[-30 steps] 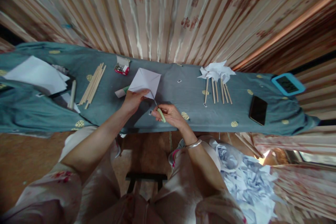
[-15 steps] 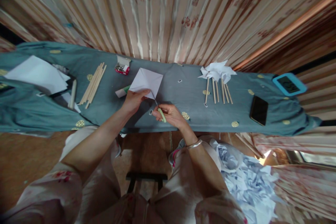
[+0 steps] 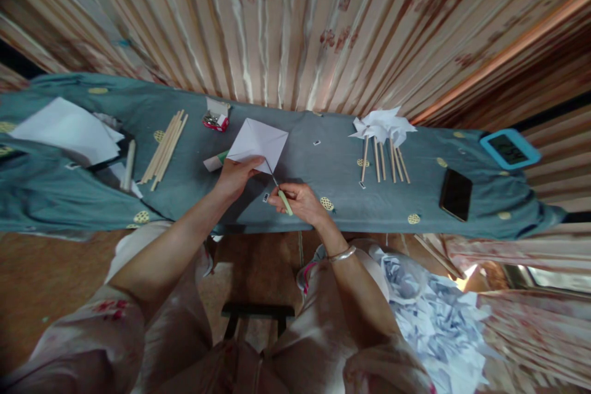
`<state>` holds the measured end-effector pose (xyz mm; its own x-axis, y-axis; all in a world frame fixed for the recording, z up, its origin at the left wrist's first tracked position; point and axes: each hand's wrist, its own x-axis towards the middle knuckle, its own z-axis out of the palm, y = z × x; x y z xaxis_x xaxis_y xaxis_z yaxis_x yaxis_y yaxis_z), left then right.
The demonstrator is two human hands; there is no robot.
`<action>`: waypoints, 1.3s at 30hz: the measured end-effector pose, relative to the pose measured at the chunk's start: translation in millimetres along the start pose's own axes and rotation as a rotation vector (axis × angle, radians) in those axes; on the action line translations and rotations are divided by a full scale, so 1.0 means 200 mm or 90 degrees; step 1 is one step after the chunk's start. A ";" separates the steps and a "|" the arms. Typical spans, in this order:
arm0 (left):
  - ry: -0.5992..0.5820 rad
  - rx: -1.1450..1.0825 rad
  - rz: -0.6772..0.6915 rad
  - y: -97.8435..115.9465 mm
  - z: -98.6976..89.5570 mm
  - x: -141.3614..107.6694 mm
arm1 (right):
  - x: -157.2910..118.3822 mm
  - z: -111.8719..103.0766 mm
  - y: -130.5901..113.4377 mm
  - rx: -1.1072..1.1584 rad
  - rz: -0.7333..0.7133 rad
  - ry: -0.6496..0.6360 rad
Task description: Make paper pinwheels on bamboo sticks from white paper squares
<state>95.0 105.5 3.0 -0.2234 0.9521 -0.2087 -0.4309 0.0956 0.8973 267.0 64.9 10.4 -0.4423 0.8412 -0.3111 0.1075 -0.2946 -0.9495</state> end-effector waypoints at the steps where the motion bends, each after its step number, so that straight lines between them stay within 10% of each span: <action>1: 0.002 0.001 0.000 0.00 0.00 0.00 | 0.00 0.00 0.00 0.003 0.003 0.002; 39: -0.044 0.036 0.000 -0.03 0.01 -0.03 | 0.01 0.00 -0.01 -0.015 0.001 0.027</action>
<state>100.0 98.8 0.4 -0.1611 0.9697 -0.1836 -0.3807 0.1106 0.9181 265.4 66.4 10.9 -0.4039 0.8592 -0.3140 0.1299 -0.2859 -0.9494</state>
